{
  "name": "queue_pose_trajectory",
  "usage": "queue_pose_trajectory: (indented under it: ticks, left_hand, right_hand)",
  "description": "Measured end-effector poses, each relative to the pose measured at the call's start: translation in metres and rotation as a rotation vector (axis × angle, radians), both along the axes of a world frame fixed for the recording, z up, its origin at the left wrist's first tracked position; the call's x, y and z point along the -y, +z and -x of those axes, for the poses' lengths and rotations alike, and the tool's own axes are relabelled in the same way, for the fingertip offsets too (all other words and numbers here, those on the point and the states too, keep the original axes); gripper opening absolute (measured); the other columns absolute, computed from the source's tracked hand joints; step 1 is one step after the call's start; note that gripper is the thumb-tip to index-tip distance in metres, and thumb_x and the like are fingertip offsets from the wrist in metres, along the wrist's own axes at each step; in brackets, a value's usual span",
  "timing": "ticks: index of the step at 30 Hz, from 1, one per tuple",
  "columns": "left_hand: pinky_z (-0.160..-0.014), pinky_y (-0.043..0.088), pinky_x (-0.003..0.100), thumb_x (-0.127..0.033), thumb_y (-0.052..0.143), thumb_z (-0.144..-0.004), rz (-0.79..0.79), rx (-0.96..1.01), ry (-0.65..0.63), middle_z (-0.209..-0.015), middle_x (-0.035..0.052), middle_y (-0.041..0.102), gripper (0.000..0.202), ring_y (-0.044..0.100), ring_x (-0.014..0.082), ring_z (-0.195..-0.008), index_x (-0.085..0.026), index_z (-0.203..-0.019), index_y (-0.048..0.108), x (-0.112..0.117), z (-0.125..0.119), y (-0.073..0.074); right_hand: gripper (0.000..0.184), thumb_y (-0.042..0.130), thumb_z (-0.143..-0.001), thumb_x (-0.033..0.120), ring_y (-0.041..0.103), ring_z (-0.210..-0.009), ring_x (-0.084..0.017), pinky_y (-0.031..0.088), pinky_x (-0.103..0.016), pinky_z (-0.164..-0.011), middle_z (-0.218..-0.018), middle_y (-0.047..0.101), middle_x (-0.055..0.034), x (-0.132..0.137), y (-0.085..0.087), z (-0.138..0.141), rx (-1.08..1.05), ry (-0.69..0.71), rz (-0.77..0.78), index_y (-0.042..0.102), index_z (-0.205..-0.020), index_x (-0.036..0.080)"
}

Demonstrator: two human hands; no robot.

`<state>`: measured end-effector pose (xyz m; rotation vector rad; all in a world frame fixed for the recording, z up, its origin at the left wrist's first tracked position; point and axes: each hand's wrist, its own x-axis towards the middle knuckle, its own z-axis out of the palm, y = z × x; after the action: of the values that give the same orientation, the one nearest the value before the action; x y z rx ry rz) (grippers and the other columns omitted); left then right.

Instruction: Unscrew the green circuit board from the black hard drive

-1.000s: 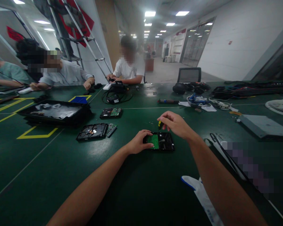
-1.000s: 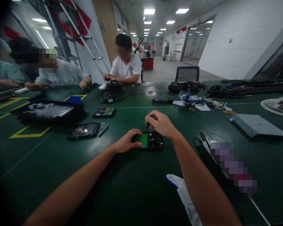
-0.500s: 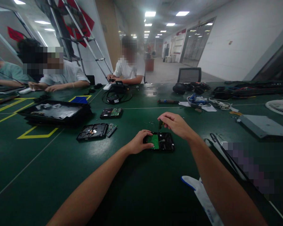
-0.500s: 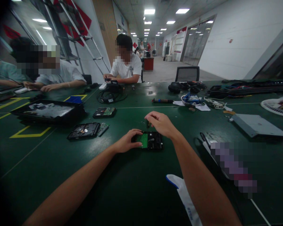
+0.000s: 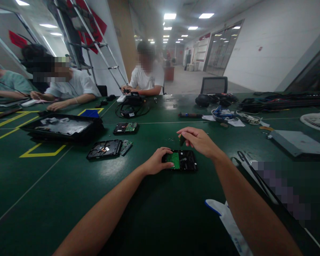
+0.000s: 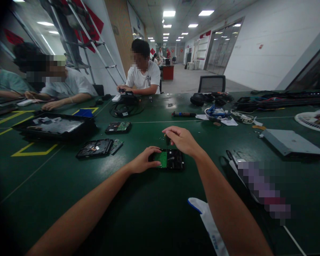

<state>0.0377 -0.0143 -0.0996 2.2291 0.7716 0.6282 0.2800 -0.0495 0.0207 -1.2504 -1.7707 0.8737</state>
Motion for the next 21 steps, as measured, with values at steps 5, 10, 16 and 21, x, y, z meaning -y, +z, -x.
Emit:
queue_pose_trajectory:
  ticks: [5,10,16,21]
  left_hand:
    - [-0.114,0.039,0.054,-0.046,0.077,-0.082,0.012,-0.008,0.007,-0.142,0.0107,0.051,0.06,0.047,0.0312,-0.134,-0.026,-0.135,0.057,0.0012,0.0,0.0026]
    - [-0.114,0.04,0.051,-0.046,0.077,-0.082,0.014,0.002,0.005,-0.142,0.0105,0.051,0.059,0.048,0.03,-0.133,-0.026,-0.134,0.058,0.0013,-0.0003,0.0026]
    - [-0.115,0.039,0.051,-0.05,0.076,-0.082,-0.007,0.003,0.001,-0.144,0.0115,0.051,0.065,0.047,0.0302,-0.135,-0.026,-0.138,0.056,0.0018,0.0005,0.0018]
    - [-0.115,0.04,0.05,-0.054,0.074,-0.083,-0.015,-0.021,-0.001,-0.146,0.0122,0.05,0.07,0.046,0.0305,-0.137,-0.025,-0.143,0.052,0.0038,0.0021,0.0039]
  right_hand:
    - [0.024,0.058,-0.094,0.044,0.061,-0.066,-0.014,0.045,-0.029,-0.058,-0.093,0.071,-0.0056,0.0021,0.0014,0.0001,0.024,-0.055,-0.004,0.067,-0.096,0.022]
    - [0.026,0.055,-0.095,0.044,0.057,-0.058,-0.011,0.043,-0.028,-0.052,-0.107,0.073,-0.0069,0.0022,0.0016,0.0025,-0.049,-0.015,0.033,0.066,-0.104,0.023]
    - [0.028,0.053,-0.097,0.045,0.056,-0.058,-0.01,0.042,-0.027,-0.052,-0.101,0.072,-0.0056,0.0021,0.0018,0.0017,-0.02,0.014,0.021,0.069,-0.098,0.022]
    - [0.029,0.053,-0.096,0.044,0.056,-0.058,-0.011,0.042,-0.027,-0.053,-0.096,0.072,-0.0051,0.0039,0.0027,0.0019,0.004,-0.001,0.007,0.071,-0.095,0.022]
